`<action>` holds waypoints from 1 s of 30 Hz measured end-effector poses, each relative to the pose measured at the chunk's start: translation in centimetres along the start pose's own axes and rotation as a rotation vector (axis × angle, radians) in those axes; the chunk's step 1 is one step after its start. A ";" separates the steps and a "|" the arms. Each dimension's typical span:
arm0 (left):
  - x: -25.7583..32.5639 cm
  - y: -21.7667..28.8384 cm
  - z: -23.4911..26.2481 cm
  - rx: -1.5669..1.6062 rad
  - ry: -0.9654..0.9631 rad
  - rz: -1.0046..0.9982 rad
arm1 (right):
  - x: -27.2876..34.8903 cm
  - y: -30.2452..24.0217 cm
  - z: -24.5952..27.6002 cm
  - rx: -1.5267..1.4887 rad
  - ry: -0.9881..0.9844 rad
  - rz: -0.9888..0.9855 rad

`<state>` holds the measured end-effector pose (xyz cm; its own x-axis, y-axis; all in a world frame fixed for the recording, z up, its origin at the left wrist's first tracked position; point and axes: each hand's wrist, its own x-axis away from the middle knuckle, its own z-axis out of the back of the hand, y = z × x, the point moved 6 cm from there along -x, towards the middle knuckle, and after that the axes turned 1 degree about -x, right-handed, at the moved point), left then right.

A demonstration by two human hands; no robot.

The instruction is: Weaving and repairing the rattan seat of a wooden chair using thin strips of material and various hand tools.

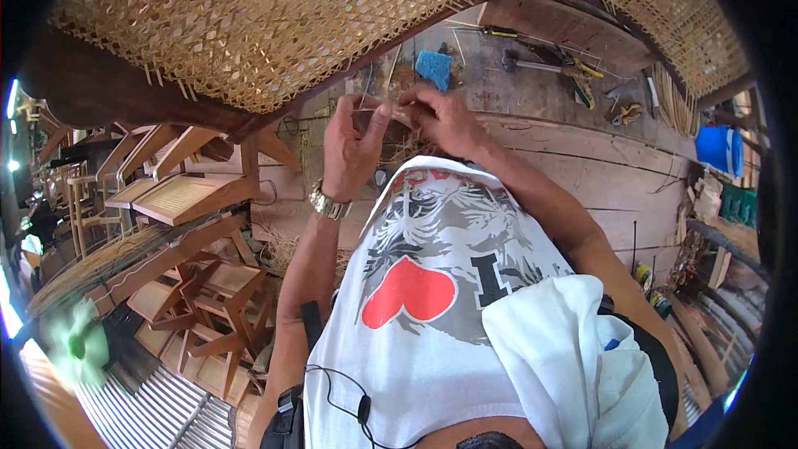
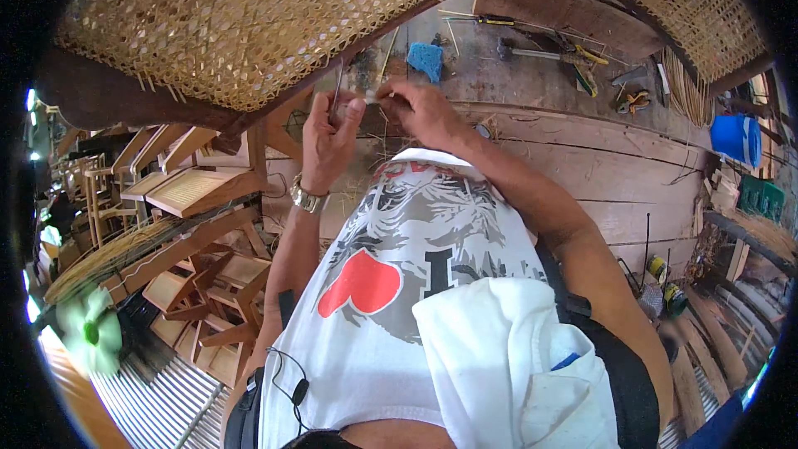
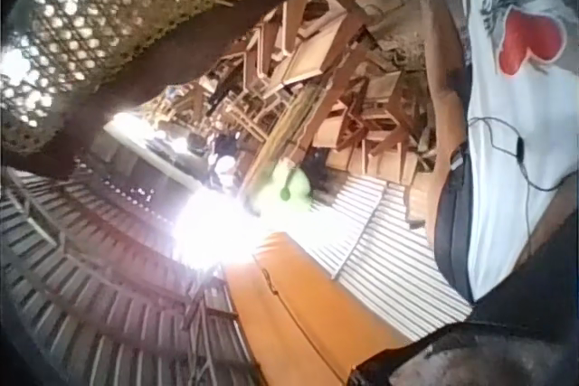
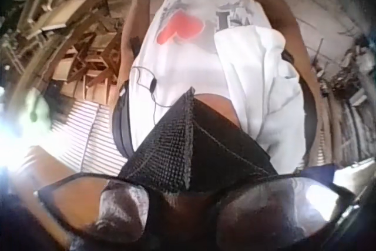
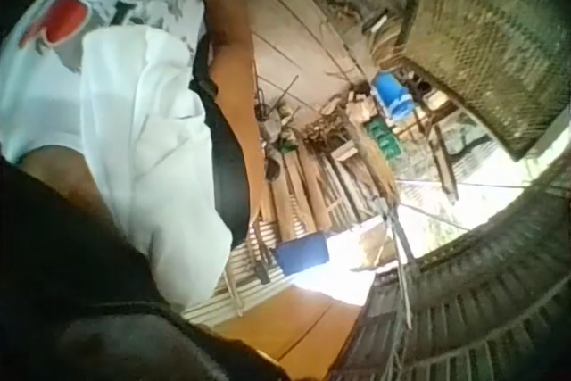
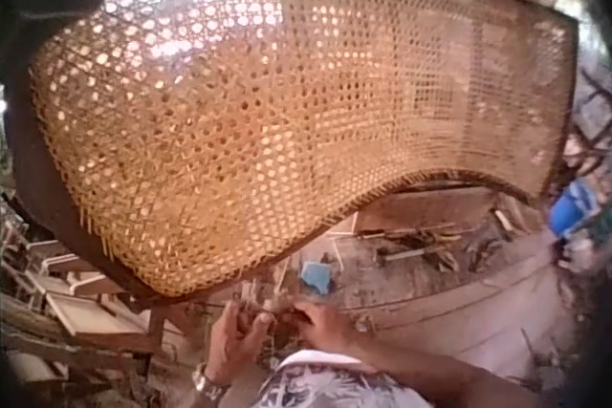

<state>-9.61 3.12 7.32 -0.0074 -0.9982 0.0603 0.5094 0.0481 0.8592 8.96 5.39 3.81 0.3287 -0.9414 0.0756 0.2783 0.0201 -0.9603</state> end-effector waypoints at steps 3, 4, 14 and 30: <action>-1.3 0.5 1.5 -0.065 0.137 0.023 | -2.2 -0.3 3.3 0.180 0.141 0.216; -1.7 0.5 2.1 -0.136 0.153 0.059 | -3.1 -0.5 3.9 0.263 0.198 0.277; -2.7 3.7 4.8 -0.545 0.182 -0.006 | -6.9 -1.7 4.7 0.395 0.278 0.458; -3.9 7.3 3.6 -0.820 0.135 -0.024 | -6.5 -2.0 4.9 0.221 0.229 0.529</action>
<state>-8.92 7.52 15.18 0.0508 -0.9969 -0.0595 0.9762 0.0370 0.2138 10.63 13.13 6.56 0.2780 -0.8328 -0.4787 0.3186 0.5501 -0.7719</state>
